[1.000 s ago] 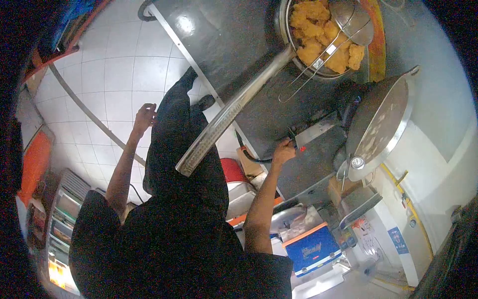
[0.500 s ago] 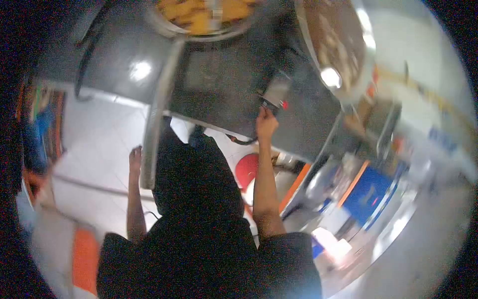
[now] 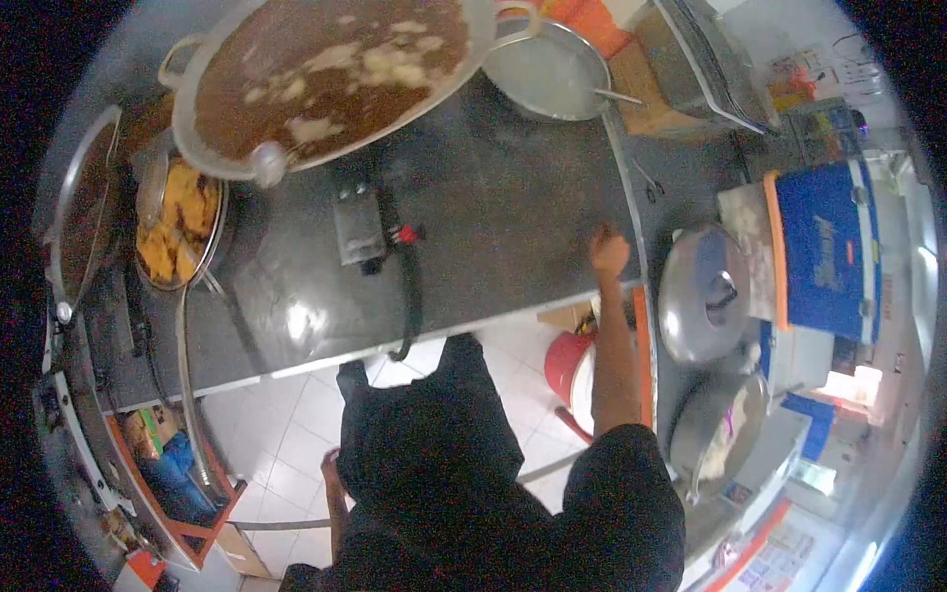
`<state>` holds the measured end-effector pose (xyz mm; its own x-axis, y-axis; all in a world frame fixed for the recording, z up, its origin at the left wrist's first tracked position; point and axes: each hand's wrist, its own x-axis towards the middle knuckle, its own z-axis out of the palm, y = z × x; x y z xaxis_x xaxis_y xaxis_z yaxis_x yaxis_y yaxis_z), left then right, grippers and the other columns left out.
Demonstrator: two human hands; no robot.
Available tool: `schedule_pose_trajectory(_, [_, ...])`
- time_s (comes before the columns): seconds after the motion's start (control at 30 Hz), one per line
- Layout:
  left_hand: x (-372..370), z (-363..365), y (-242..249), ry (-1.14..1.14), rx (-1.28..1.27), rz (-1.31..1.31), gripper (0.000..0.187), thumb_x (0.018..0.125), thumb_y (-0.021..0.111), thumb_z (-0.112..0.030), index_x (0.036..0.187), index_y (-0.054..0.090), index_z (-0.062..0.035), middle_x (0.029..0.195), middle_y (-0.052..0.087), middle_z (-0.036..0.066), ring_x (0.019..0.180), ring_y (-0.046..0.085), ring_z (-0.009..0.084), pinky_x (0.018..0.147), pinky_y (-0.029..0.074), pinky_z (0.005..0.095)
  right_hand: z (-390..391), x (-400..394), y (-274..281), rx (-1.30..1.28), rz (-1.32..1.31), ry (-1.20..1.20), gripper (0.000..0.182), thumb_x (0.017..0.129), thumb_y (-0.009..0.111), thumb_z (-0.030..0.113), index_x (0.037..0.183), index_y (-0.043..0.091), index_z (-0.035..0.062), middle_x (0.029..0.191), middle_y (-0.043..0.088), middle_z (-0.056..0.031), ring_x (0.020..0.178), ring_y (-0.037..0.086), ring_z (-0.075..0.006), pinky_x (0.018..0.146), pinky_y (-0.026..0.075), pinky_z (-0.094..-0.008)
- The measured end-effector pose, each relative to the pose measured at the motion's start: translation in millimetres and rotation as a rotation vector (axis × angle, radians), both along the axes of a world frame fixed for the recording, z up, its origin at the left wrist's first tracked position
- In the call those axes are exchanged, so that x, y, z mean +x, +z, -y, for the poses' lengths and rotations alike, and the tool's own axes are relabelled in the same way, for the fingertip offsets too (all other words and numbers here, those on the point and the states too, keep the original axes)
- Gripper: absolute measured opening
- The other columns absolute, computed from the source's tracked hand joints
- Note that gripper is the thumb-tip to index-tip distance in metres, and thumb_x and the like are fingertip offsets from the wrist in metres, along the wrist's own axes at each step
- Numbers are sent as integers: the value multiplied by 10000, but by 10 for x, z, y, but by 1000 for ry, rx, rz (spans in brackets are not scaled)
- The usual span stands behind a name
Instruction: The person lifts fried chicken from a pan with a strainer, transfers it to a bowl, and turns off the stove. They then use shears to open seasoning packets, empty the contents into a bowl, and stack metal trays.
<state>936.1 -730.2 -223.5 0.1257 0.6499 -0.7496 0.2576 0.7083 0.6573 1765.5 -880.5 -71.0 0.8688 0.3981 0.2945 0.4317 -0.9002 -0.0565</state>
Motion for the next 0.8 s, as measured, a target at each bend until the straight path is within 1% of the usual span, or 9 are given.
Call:
schedule_pose_trajectory(0.1, [41,634,299,-237,135,-133,311,889,603,-294,1021,665,-19,908,696,95,787,652,206,695,536,343,450,1280,-311,45,129,-12,262,837,594,219,1009,686,45,807,691,-204,691,676,-393,654,536,-505])
schedule_pose_trajectory(0.13, [84,775,373,-304,100,-204,309,890,602,-296,1022,666,-24,908,697,97,789,654,210,701,536,345,633,1691,-385,-196,401,220,257,815,606,206,988,671,28,821,687,-195,714,682,-366,677,544,-485])
schedule_pose_trajectory(0.27, [142,1471,989,-377,-105,-451,304,891,598,-305,1027,670,-43,908,703,104,798,662,224,722,537,352,1032,2960,-924,-309,176,121,325,884,618,238,1142,657,44,993,710,-85,813,683,-256,746,553,-382])
schedule_pose_trajectory(0.3, [129,1707,1099,-405,-141,-496,302,892,597,-308,1028,671,-48,908,704,105,801,664,227,727,537,354,997,2948,-812,-229,195,236,342,923,595,253,1203,631,60,1039,699,-115,958,670,-256,808,536,-361])
schedule_pose_trajectory(0.47, [271,2080,1165,-701,-72,-648,296,893,592,-319,1034,675,-72,909,711,114,812,673,245,754,538,363,359,3595,-873,-179,179,407,349,920,587,244,1215,610,58,1049,687,-116,915,658,-240,776,534,-350])
schedule_pose_trajectory(0.6, [659,1315,1003,-559,168,-709,291,895,589,-328,1039,678,-91,909,717,121,821,681,259,775,539,371,-725,3337,-783,-85,188,476,356,918,582,238,1224,594,56,1057,678,-118,880,648,-227,751,533,-341])
schedule_pose_trajectory(0.67, [1125,956,1334,-440,164,-811,327,893,560,-359,1048,678,-96,928,719,153,900,680,351,821,517,468,-1048,2973,-699,-40,157,512,360,917,579,234,1229,586,55,1061,673,-118,863,643,-221,739,533,-337])
schedule_pose_trajectory(0.7, [1298,870,1469,-379,352,-773,314,851,585,-341,995,687,-81,836,714,165,835,683,359,749,536,473,-1127,2806,-736,-14,120,519,362,916,578,232,1231,582,55,1063,671,-118,855,641,-218,733,532,-335])
schedule_pose_trajectory(0.8, [1512,685,1822,-406,304,-653,352,893,551,-333,1114,645,-75,914,711,186,895,675,368,814,517,474,-1348,2040,-715,135,-45,613,368,914,573,227,1238,570,53,1069,664,-119,829,634,-208,714,532,-328])
